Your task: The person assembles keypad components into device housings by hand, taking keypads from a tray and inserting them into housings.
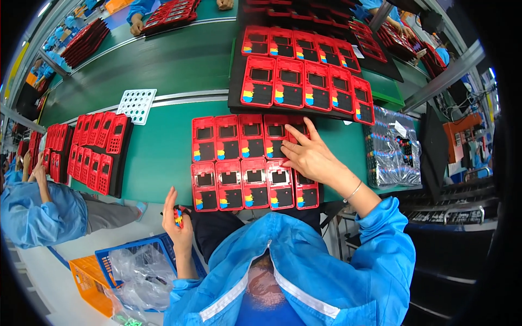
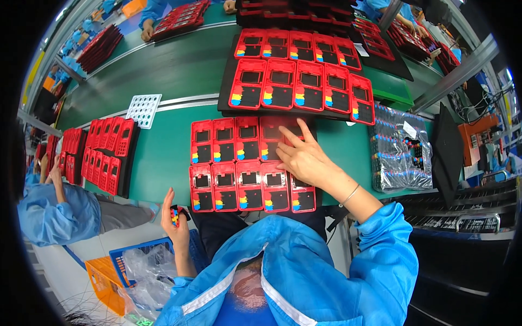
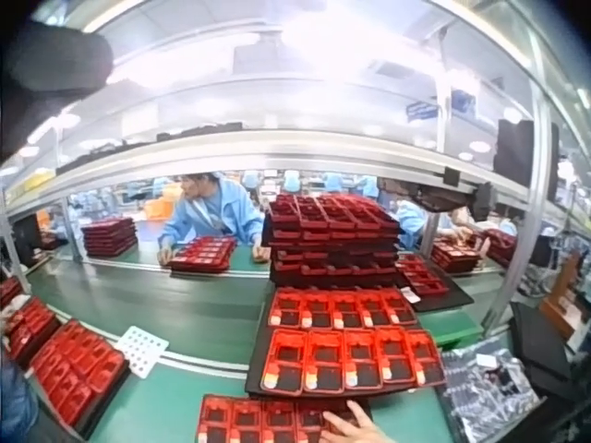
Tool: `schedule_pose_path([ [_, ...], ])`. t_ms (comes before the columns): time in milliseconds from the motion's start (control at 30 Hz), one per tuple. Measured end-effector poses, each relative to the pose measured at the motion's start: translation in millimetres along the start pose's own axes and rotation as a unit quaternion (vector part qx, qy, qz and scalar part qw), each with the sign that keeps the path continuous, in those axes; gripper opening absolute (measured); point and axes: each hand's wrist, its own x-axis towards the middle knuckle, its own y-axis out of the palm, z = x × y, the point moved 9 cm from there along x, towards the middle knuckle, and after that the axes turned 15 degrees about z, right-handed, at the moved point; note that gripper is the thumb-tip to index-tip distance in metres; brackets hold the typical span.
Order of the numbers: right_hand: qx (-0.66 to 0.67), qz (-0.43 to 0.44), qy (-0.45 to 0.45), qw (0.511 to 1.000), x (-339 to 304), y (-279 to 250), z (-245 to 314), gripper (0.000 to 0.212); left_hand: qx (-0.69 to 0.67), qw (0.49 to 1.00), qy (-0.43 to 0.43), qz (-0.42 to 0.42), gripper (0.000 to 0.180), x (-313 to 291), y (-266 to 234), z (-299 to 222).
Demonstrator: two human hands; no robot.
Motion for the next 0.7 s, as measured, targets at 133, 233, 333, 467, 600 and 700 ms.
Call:
schedule_pose_path([
  [133,0.034,0.040,-0.046,0.998,14,7,14,0.036,0.011,1.000,0.001,0.008,0.068,0,0,0],
  [233,0.053,0.034,-0.039,0.997,14,8,12,0.034,0.013,1.000,0.012,-0.002,0.067,0,-6,-8],
  [333,0.055,0.005,-0.048,0.997,26,-2,15,0.033,0.011,1.000,0.008,-0.011,0.066,-2,-8,-1],
  [467,0.091,-0.085,-0.110,0.986,42,-10,32,0.027,-0.048,0.998,-0.034,0.008,0.065,0,-6,12],
  [600,0.063,-0.058,-0.089,0.992,49,-5,29,0.025,-0.148,0.984,-0.096,-0.002,0.066,-3,-4,33],
  [700,0.055,-0.028,-0.081,0.995,57,-6,30,0.027,-0.190,0.972,-0.134,0.002,0.066,-6,-1,48],
])
